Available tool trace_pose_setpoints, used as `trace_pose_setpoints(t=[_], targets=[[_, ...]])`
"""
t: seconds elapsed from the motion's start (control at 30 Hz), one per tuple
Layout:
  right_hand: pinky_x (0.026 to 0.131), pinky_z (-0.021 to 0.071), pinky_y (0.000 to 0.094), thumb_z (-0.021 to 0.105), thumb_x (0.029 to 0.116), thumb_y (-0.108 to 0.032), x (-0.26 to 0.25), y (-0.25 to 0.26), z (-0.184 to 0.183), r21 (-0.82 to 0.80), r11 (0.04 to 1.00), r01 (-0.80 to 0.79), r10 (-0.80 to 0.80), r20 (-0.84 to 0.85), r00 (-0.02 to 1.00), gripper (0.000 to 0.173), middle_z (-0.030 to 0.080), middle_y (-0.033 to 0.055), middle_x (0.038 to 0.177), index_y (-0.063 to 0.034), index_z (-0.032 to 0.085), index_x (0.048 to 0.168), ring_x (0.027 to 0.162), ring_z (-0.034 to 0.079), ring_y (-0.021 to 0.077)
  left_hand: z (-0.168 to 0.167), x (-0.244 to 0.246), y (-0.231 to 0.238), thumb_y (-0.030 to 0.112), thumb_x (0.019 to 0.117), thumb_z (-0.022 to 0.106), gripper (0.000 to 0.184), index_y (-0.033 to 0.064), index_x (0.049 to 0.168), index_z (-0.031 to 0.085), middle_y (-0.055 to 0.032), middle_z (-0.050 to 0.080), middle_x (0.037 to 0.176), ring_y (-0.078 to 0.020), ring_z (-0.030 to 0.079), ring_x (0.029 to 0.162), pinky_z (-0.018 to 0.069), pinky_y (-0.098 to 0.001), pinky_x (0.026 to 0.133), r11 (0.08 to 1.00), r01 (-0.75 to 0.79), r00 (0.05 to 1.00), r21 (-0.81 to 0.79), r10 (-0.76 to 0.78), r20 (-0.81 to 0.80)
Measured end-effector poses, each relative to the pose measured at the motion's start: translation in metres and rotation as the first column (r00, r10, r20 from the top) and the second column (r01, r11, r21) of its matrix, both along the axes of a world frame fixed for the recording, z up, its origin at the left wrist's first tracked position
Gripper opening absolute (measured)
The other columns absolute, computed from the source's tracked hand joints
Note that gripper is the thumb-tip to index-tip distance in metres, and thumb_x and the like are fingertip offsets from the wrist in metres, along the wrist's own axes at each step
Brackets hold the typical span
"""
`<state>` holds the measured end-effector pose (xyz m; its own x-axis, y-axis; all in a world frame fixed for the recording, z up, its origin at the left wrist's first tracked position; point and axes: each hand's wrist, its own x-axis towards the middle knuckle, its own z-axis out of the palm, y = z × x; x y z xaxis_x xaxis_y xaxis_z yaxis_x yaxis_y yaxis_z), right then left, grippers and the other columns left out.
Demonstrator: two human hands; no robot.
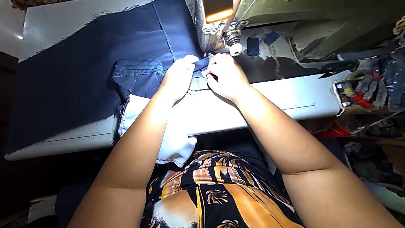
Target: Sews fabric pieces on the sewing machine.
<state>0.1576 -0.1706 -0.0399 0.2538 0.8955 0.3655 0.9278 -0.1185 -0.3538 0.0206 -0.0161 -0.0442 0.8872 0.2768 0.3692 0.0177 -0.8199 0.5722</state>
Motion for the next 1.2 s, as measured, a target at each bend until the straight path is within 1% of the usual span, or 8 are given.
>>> trace_pose_setpoints(t=[0.07, 0.17, 0.5, 0.67, 1.03, 1.1, 1.17, 1.2], targets=[[0.092, 0.0514, 0.0485, 0.057, 0.0932, -0.009, -0.002, -0.001, 0.001, -0.03, 1.0, 0.0, 0.0, 0.011, 1.0, 0.021, 0.069, 0.0184, 0.106, -0.0001, 0.076, 0.098, 0.107, 0.064, 0.0373, -0.001, 0.0, 0.0, 0.017, 0.1097, 0.038, 0.034, 0.0049, 0.13, 0.064, -0.0139, 0.07, 0.113, -0.021, 0.065, 0.11, 0.0494, -0.0353, 0.099, 1.0, -0.005, 1.0, -0.009, 0.005, 0.003], [0.096, 0.0508, 0.0483, 0.056, 0.0953, -0.009, -0.001, -0.001, 0.001, -0.034, 0.999, 0.041, -0.041, -0.008, 0.999, 0.023, 0.069, 0.017, 0.107, -0.0021, 0.077, 0.102, 0.111, 0.063, 0.0361, -0.001, -0.001, 0.0, 0.017, 0.1092, 0.04, 0.034, 0.0056, 0.129, 0.064, -0.0133, 0.07, 0.111, -0.0203, 0.065, 0.108, 0.05, -0.0352, 0.098, 1.0, -0.007, 1.0, -0.021, 0.007, 0.007], [0.094, 0.0515, 0.0493, 0.055, 0.096, -0.01, -0.001, -0.001, -0.001, -0.022, 0.999, 0.043, -0.043, 0.012, 0.999, 0.024, 0.07, 0.0171, 0.106, -0.0012, 0.077, 0.102, 0.11, 0.064, 0.0362, -0.004, -0.001, 0.0, 0.015, 0.1087, 0.04, 0.034, 0.0072, 0.127, 0.067, -0.0126, 0.069, 0.11, -0.0197, 0.065, 0.107, 0.0494, -0.0331, 0.097, 0.999, 0.031, 0.998, 0.012, -0.031, 0.047], [0.095, 0.0506, 0.0486, 0.055, 0.0969, -0.01, -0.005, 0.001, 0.003, -0.089, 0.994, 0.065, -0.063, 0.018, 0.998, 0.025, 0.068, 0.0188, 0.107, -0.0001, 0.077, 0.105, 0.111, 0.063, 0.0368, -0.005, -0.002, -0.001, 0.01, 0.1079, 0.041, 0.032, 0.0038, 0.125, 0.068, -0.0142, 0.07, 0.116, -0.0212, 0.064, 0.115, 0.0477, -0.0324, 0.103, 0.996, 0.072, 0.992, 0.048, -0.077, 0.104], [0.092, 0.0513, 0.0481, 0.056, 0.096, -0.009, -0.009, 0.002, 0.004, -0.104, 0.992, 0.075, -0.07, 0.055, 0.996, 0.023, 0.067, 0.0227, 0.103, 0.0048, 0.075, 0.096, 0.107, 0.063, 0.04, -0.004, -0.001, -0.002, 0.012, 0.108, 0.04, 0.033, 0.0059, 0.124, 0.069, -0.0124, 0.069, 0.112, -0.0217, 0.063, 0.108, 0.0476, -0.0328, 0.098, 0.995, 0.076, 0.996, 0.066, -0.079, 0.049], [0.093, 0.0506, 0.0482, 0.056, 0.096, -0.009, -0.009, 0.001, 0.006, -0.085, 0.992, 0.092, -0.093, -0.006, 0.996, 0.023, 0.068, 0.0218, 0.103, 0.0042, 0.075, 0.098, 0.106, 0.064, 0.0389, -0.004, -0.001, -0.002, 0.012, 0.1082, 0.04, 0.033, 0.0059, 0.125, 0.068, -0.0131, 0.069, 0.112, -0.0225, 0.063, 0.108, 0.0478, -0.0334, 0.098, 0.996, 0.067, 0.997, 0.066, -0.069, 0.037], [0.097, 0.053, 0.0474, 0.053, 0.0981, -0.009, -0.006, -0.003, 0.012, -0.047, 0.977, 0.206, -0.211, -0.201, 0.957, 0.027, 0.072, 0.0199, 0.109, 0.0028, 0.076, 0.106, 0.109, 0.068, 0.0329, -0.004, 0.0, -0.002, 0.012, 0.1084, 0.04, 0.034, 0.0065, 0.126, 0.067, -0.0129, 0.069, 0.112, -0.022, 0.063, 0.108, 0.0476, -0.0331, 0.097, 0.997, 0.049, 0.999, 0.065, -0.05, 0.019], [0.092, 0.0563, 0.0442, 0.052, 0.0975, -0.008, 0.0, -0.004, 0.012, 0.016, 0.956, 0.293, -0.274, -0.313, 0.909, 0.027, 0.075, 0.0172, 0.106, 0.0014, 0.075, 0.108, 0.101, 0.072, 0.027, -0.003, 0.0, -0.002, 0.012, 0.1085, 0.039, 0.034, 0.0067, 0.127, 0.067, -0.0132, 0.069, 0.112, -0.0219, 0.063, 0.107, 0.0475, -0.0329, 0.097, 0.997, 0.042, 0.999, 0.062, -0.042, 0.012]])
